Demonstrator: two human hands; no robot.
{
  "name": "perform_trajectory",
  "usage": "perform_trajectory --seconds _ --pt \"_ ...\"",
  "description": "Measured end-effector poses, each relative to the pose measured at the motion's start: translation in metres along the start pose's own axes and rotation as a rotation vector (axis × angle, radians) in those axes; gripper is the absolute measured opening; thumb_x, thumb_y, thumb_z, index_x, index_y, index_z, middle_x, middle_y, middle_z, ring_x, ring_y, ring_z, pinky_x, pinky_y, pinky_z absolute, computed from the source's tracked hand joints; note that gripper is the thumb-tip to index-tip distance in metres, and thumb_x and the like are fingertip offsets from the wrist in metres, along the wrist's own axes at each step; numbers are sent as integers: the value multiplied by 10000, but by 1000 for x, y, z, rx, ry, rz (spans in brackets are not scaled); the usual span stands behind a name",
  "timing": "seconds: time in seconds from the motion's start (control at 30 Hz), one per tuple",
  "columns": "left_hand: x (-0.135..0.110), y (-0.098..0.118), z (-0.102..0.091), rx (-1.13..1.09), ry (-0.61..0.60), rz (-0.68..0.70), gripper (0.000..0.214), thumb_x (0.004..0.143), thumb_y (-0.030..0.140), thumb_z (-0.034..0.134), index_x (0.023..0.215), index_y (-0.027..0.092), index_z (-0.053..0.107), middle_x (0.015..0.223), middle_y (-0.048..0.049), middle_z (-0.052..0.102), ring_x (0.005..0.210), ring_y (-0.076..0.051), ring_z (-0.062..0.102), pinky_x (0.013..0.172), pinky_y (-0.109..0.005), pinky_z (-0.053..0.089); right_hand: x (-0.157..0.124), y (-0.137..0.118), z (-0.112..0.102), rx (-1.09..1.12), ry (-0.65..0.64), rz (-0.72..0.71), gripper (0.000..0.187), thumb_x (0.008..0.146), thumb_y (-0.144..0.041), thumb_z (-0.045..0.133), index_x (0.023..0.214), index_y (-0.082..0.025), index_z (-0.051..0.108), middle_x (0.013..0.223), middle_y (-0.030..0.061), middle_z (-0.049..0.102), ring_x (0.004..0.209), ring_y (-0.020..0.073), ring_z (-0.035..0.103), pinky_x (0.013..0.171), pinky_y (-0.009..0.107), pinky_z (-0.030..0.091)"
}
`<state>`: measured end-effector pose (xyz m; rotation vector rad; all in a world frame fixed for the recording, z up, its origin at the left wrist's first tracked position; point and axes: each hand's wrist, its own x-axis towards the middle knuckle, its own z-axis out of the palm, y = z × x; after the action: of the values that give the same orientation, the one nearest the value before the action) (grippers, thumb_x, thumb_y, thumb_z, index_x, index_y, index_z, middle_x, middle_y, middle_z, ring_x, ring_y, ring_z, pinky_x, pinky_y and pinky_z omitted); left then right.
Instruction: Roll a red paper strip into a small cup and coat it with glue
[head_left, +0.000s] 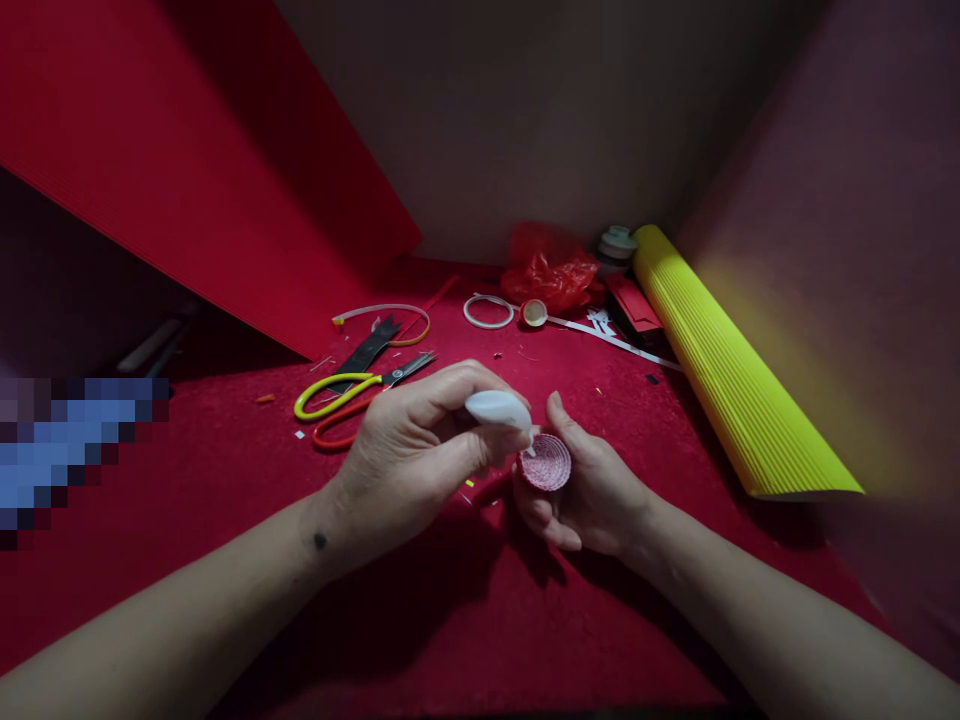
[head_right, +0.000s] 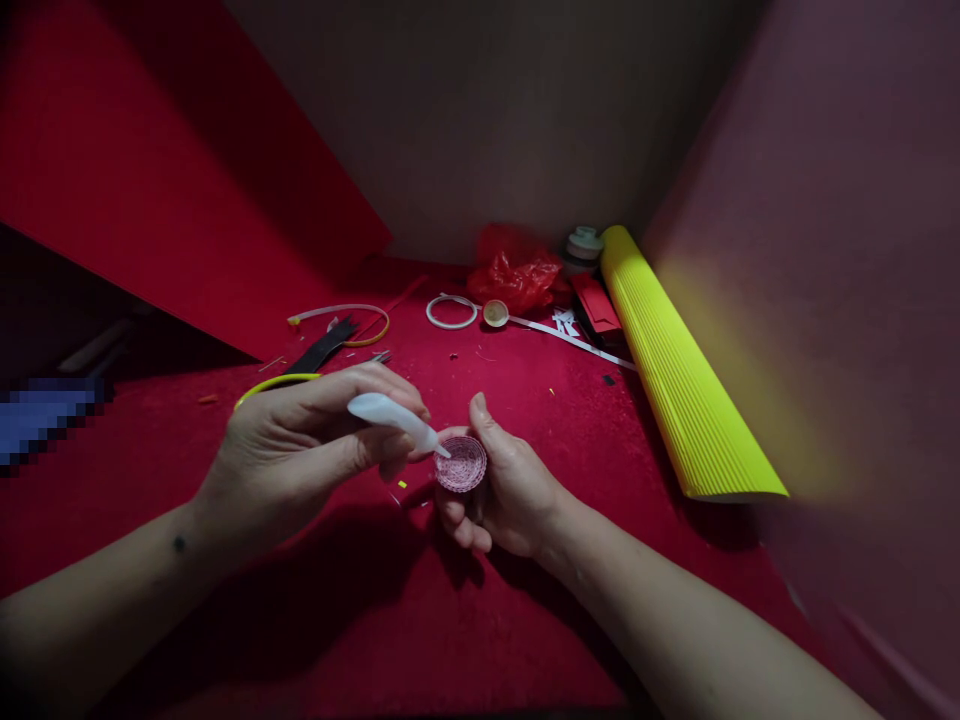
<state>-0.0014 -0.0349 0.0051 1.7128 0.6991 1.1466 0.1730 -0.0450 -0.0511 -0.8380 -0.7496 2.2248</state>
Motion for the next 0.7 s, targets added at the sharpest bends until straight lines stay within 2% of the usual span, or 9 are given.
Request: perform_trajectory --seconds 0.1,0.27,0.47,0.7 --pt "-1 1 1 -4 -5 5 19 801 142 646 799 123 647 748 -13 612 590 -94 568 538 -212 491 0 1 0 -7 -11 -21 737 900 -703 158 984 -121 602 415 -11 523 308 136 534 242 172 352" --pt "-3 5 1 -29 -4 8 20 792 124 652 798 138 664 819 -17 641 580 -84 597 531 -190 506 3 2 -4 65 -95 3 724 940 -634 82 858 -109 575 579 67 632 467 175 657 316 213 474" --pt "-2 4 1 -31 12 -13 19 788 150 664 805 154 672 812 -15 650 569 -91 602 519 -197 505 1 -4 0 116 -125 -106 587 994 -474 57 999 -108 516 802 125 672 586 167 669 408 230 518" --pt "2 -1 -4 4 37 -32 21 811 172 650 803 168 669 738 4 621 574 -82 572 530 -197 483 -1 -9 6 160 -168 -196 441 959 -251 129 1063 -92 527 887 124 625 736 205 656 655 363 546"
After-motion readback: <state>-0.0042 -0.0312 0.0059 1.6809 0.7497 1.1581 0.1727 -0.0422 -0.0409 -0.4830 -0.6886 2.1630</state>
